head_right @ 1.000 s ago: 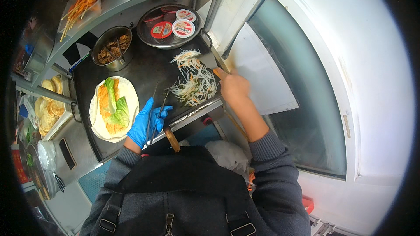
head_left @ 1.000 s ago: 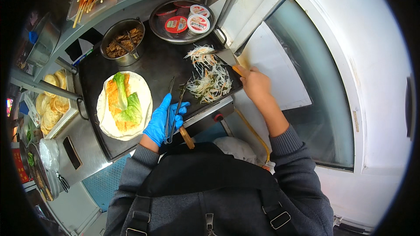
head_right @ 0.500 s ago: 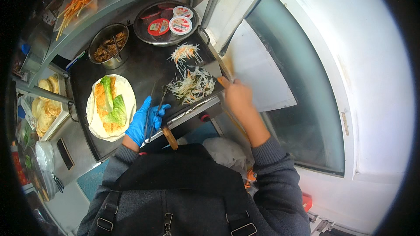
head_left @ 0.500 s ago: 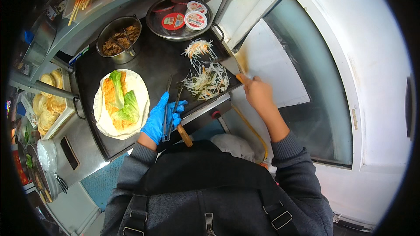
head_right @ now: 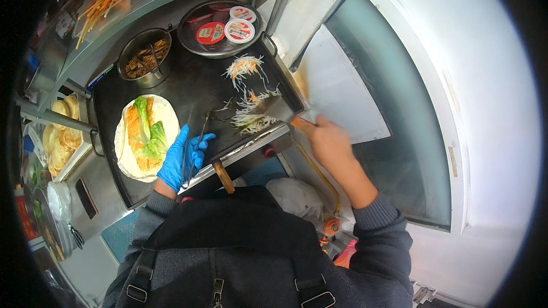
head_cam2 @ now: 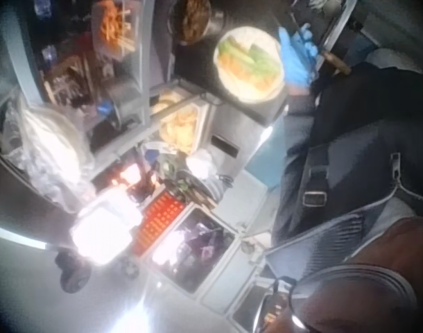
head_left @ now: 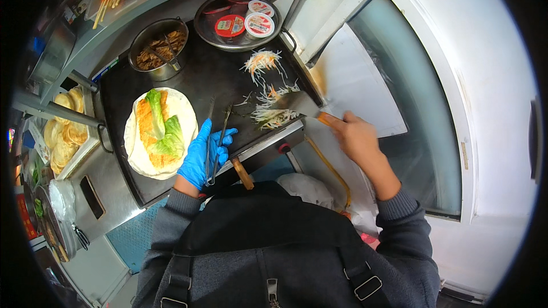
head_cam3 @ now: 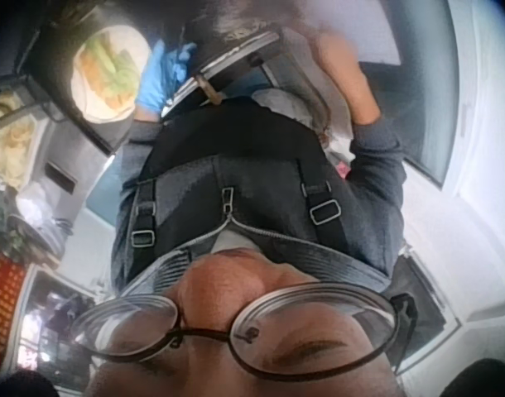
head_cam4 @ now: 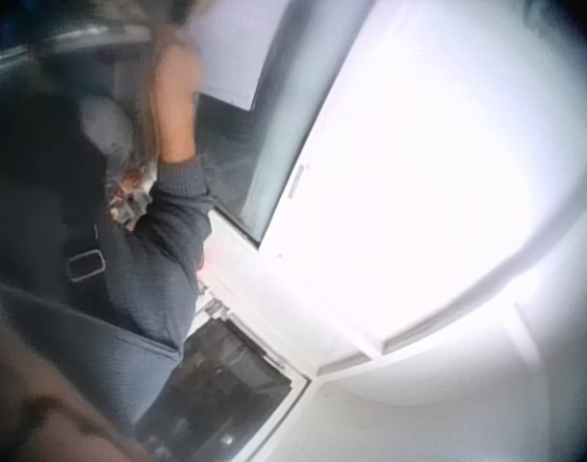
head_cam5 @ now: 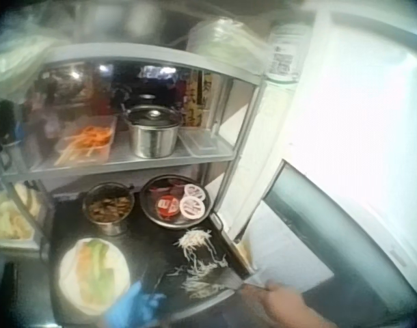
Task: The person prepares a wrap by placing a flatbread on a griddle, brushing sauce onto it, and adding lettuce. They retrieve cooked meat from a pot, chop it on a cutting board, and add shredded vegetables to the wrap. The person uses a spatula to arrange the ingredients on the flatbread.
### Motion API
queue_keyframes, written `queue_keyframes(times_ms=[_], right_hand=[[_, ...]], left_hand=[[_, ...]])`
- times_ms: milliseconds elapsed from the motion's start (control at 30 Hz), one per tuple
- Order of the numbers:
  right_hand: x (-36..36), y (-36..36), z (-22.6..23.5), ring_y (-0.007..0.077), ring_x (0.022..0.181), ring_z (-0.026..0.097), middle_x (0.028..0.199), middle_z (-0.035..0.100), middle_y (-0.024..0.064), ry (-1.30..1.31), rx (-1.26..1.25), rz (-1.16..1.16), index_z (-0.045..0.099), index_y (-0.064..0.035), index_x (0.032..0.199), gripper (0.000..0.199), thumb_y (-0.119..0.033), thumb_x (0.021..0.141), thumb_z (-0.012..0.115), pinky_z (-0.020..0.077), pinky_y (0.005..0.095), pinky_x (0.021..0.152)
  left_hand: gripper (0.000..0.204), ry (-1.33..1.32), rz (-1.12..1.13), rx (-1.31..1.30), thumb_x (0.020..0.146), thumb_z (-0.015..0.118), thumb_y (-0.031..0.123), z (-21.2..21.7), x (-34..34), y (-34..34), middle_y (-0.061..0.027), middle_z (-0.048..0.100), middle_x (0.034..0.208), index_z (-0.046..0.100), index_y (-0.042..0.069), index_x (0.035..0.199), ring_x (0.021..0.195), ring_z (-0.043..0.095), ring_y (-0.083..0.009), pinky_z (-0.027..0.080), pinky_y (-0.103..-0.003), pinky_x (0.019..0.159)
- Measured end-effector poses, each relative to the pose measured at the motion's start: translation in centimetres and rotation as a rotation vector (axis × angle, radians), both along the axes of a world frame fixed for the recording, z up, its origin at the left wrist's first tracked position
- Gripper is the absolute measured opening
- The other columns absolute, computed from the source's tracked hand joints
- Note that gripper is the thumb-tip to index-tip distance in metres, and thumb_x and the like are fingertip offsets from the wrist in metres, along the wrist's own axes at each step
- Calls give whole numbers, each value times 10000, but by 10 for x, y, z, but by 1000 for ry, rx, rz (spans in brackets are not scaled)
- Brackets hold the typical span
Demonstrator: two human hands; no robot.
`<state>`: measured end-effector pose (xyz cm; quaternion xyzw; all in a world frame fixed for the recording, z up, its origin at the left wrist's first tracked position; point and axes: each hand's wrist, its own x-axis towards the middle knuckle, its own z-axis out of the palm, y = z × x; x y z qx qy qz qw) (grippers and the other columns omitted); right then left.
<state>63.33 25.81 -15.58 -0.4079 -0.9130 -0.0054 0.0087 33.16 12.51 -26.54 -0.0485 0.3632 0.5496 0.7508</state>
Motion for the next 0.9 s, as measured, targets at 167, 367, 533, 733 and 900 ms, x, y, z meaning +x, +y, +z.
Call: queue_keyframes(times_ms=[167, 367, 533, 733, 900], right_hand=[[25, 3, -4, 275, 656, 566, 732, 527, 73, 92, -61, 9, 654, -241, 1175, 410, -104, 789, 663, 475, 377, 573], [37, 6, -77, 172, 601, 569, 779, 608, 88, 667, -361, -204, 584, -109, 1218, 322, -143, 898, 594, 467, 345, 527], [18, 8, -163, 102, 477, 492, 772, 611, 62, 947, -889, -404, 493, -42, 1213, 280, -163, 962, 514, 432, 253, 446], [11, 6, -190, 245, 576, 609, 830, 656, 134, 671, -592, -352, 481, -36, 1198, 325, -212, 934, 554, 492, 345, 525], [7, -3, -177, 433, 860, 609, 950, 643, 222, 443, -463, -288, 498, -71, 1187, 380, -243, 871, 621, 487, 477, 712]], left_hand=[[686, -62, -29, -2, 929, 462, 562, -5, 3, 0, -33, 588, 734, 553, -70, 1177, 489, 494, -108, 428, -210, 435], [684, -133, -54, 89, 919, 468, 578, -9, 8, 11, -49, 603, 805, 564, -47, 1181, 606, 558, -150, 500, -271, 556], [679, -83, -4, 41, 895, 523, 565, -9, 37, 34, -147, 599, 1055, 537, -33, 1215, 952, 602, -279, 533, -437, 850], [628, -179, 59, 137, 922, 540, 469, -2, 69, 52, -181, 500, 1277, 418, 5, 1327, 1229, 478, -326, 418, -505, 1022], [593, -109, 167, 187, 932, 543, 431, -10, 76, 49, -129, 447, 1361, 377, 59, 1363, 1243, 466, -280, 396, -490, 1047]])
